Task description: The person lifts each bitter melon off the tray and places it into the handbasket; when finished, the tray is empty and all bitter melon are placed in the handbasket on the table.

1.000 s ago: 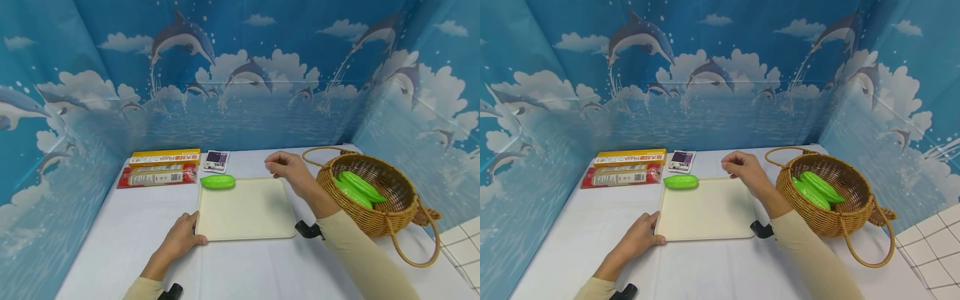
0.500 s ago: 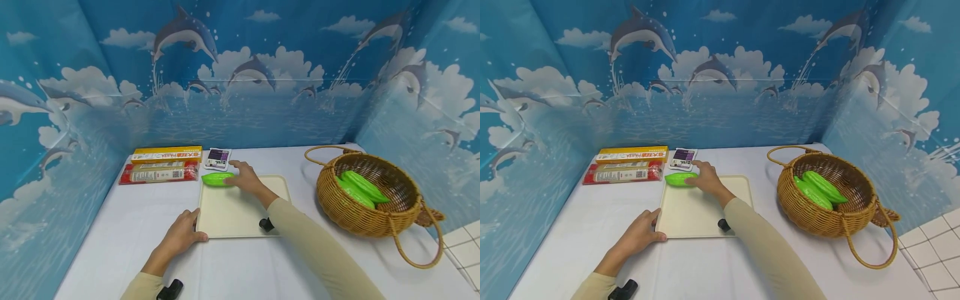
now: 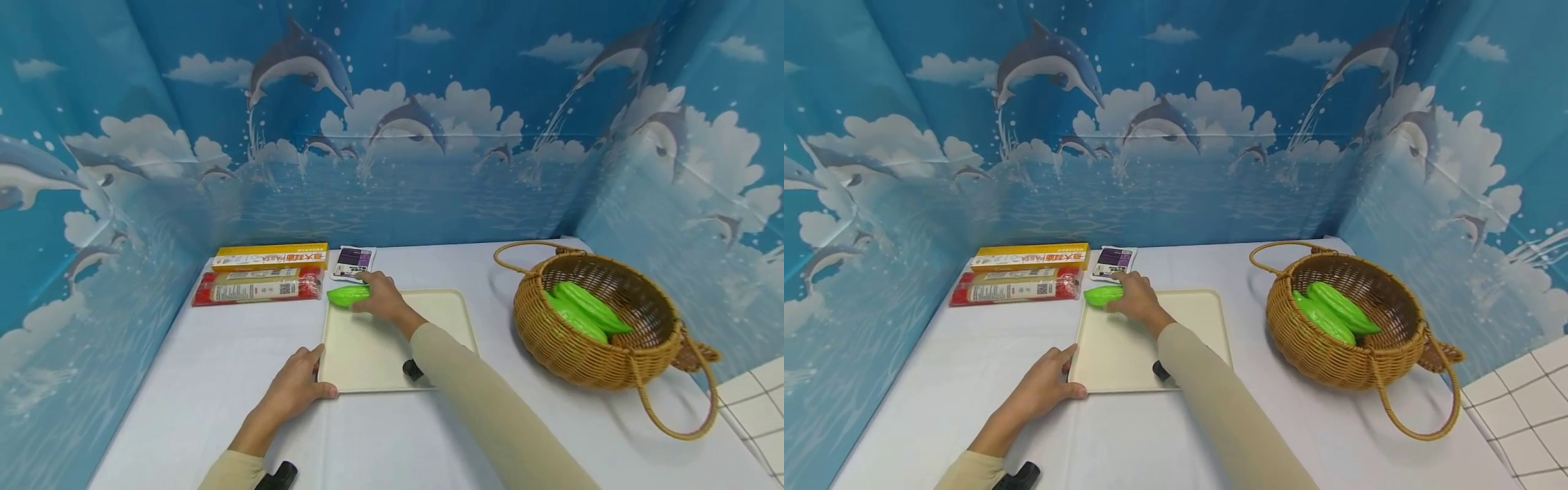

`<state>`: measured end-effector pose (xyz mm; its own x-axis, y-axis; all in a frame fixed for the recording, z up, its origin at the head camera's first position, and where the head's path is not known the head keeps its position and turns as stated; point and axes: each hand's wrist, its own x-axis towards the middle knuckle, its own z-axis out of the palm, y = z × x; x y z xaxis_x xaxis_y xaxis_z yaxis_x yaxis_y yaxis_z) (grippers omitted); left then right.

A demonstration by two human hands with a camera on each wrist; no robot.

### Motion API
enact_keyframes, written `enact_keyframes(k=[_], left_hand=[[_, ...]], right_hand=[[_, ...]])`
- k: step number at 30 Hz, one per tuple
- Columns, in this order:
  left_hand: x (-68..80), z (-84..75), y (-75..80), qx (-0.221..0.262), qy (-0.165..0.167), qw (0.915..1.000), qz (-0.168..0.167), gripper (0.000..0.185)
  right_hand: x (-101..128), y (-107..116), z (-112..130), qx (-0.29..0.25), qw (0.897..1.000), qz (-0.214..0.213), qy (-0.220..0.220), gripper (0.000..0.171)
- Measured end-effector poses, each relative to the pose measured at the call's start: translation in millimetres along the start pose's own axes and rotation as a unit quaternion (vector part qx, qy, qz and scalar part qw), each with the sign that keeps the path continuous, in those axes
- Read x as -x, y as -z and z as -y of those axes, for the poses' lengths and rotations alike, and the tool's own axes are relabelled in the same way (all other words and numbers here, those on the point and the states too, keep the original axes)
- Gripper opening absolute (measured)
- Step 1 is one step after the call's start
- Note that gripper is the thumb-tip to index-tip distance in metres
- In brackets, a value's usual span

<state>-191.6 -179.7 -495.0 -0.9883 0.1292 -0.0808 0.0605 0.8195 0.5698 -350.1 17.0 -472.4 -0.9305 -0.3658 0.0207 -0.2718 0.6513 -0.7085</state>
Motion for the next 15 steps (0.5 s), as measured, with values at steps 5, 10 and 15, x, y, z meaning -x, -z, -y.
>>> enact_keyframes(k=[5,10,15], left_hand=[[1.0,0.4,0.1,-0.003,-0.001,1.0,-0.005,0.099],[1.0,0.6,-0.5,0.001,0.0,1.0,-0.004,0.1],[1.5,0.2,-0.2,0.005,-0.002,1.0,-0.004,0.099]], right_hand=[[-5.3,-3.5,-1.0,0.018,1.0,0.002,0.002,0.068],[-6.8,-4.3,-0.3,0.037,0.999,0.007,0.002,0.06],[-4.7,-3.3,0.6,0.029,1.0,0.007,-0.001,0.057]])
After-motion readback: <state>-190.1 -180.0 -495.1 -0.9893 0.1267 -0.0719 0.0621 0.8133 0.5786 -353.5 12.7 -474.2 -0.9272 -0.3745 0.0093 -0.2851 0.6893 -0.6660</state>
